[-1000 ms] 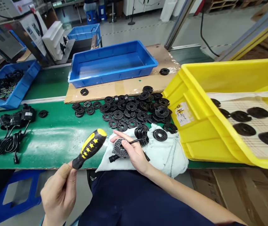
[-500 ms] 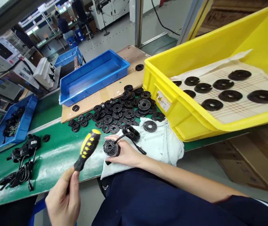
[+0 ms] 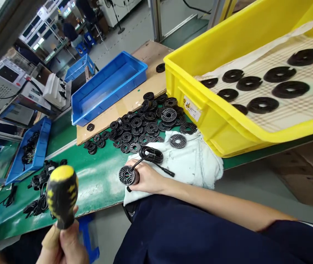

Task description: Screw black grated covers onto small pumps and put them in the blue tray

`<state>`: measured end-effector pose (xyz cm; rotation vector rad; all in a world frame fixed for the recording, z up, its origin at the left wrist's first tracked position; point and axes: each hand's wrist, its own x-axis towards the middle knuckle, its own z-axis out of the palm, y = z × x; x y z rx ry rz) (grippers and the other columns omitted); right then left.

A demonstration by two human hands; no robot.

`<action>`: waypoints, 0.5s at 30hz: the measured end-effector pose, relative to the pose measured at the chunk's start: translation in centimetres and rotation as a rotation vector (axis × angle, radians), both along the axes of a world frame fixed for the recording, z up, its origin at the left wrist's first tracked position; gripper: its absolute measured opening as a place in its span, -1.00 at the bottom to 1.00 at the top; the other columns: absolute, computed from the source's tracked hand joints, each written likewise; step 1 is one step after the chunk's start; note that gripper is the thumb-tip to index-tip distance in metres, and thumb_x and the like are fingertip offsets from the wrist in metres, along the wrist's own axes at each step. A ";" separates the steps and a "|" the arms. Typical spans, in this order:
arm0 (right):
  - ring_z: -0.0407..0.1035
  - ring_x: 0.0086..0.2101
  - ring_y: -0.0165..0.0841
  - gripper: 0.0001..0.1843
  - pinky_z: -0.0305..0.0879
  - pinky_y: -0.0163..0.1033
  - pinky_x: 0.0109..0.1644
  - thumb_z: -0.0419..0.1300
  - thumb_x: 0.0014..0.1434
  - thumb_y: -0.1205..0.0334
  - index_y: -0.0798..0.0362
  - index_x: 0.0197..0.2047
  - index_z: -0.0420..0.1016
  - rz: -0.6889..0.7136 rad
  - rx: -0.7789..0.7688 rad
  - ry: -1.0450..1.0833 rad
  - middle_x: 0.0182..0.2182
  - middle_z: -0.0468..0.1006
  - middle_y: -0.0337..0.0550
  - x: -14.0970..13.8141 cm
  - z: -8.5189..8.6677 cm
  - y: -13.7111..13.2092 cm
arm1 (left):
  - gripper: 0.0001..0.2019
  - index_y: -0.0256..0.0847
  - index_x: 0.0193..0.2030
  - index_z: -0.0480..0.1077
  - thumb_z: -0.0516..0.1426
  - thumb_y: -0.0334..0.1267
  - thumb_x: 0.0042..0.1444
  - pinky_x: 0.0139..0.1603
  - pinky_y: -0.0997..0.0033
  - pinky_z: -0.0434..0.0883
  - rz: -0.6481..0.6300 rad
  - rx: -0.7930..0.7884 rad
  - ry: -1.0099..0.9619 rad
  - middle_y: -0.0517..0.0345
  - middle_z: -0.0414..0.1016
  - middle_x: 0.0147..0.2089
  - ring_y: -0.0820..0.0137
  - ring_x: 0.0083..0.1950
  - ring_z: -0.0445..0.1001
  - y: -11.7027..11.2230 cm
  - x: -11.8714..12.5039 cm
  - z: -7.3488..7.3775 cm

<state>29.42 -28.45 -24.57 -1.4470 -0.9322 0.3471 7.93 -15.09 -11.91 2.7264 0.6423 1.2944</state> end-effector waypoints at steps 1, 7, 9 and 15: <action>0.50 -0.08 -0.15 -0.55 0.45 -0.06 0.09 0.38 -0.13 0.39 0.00 -0.11 0.47 -0.002 -0.002 -0.002 -0.12 0.58 -0.11 0.0 0.0 0.0 | -0.79 -0.18 -0.01 0.61 0.21 -0.17 0.35 -0.54 0.42 0.46 0.005 -0.015 -0.007 0.08 0.68 -0.39 0.33 -0.53 0.55 -0.2 -0.5 -0.7; 0.51 -0.09 -0.15 -0.51 0.46 -0.08 0.06 0.36 -0.15 0.40 -0.01 -0.09 0.46 0.011 -0.009 -0.016 -0.11 0.58 -0.11 0.1 -0.2 0.2 | -0.83 -0.21 -0.06 0.56 0.11 -0.36 0.41 -0.46 0.50 0.46 -0.284 0.105 0.249 0.09 0.66 -0.40 0.38 -0.50 0.61 -0.2 1.1 -4.7; 0.51 -0.08 -0.15 -0.51 0.45 -0.07 0.07 0.35 -0.15 0.40 -0.01 -0.08 0.46 0.011 -0.010 -0.024 -0.12 0.58 -0.11 0.1 -0.2 0.2 | -0.83 -0.23 -0.08 0.53 0.09 -0.38 0.42 -0.44 0.54 0.46 -0.331 0.143 0.311 0.05 0.67 -0.35 0.41 -0.47 0.63 0.3 1.3 -4.8; 0.50 -0.10 -0.16 -0.54 0.46 -0.09 0.04 0.37 -0.10 0.35 -0.01 -0.08 0.46 0.018 -0.021 -0.041 -0.12 0.57 -0.11 0.2 -0.1 0.0 | -0.89 -0.23 -0.06 0.57 0.22 -0.35 0.33 -0.41 0.49 0.48 0.027 0.185 0.054 0.04 0.69 -0.33 0.36 -0.46 0.61 0.5 -0.5 -3.7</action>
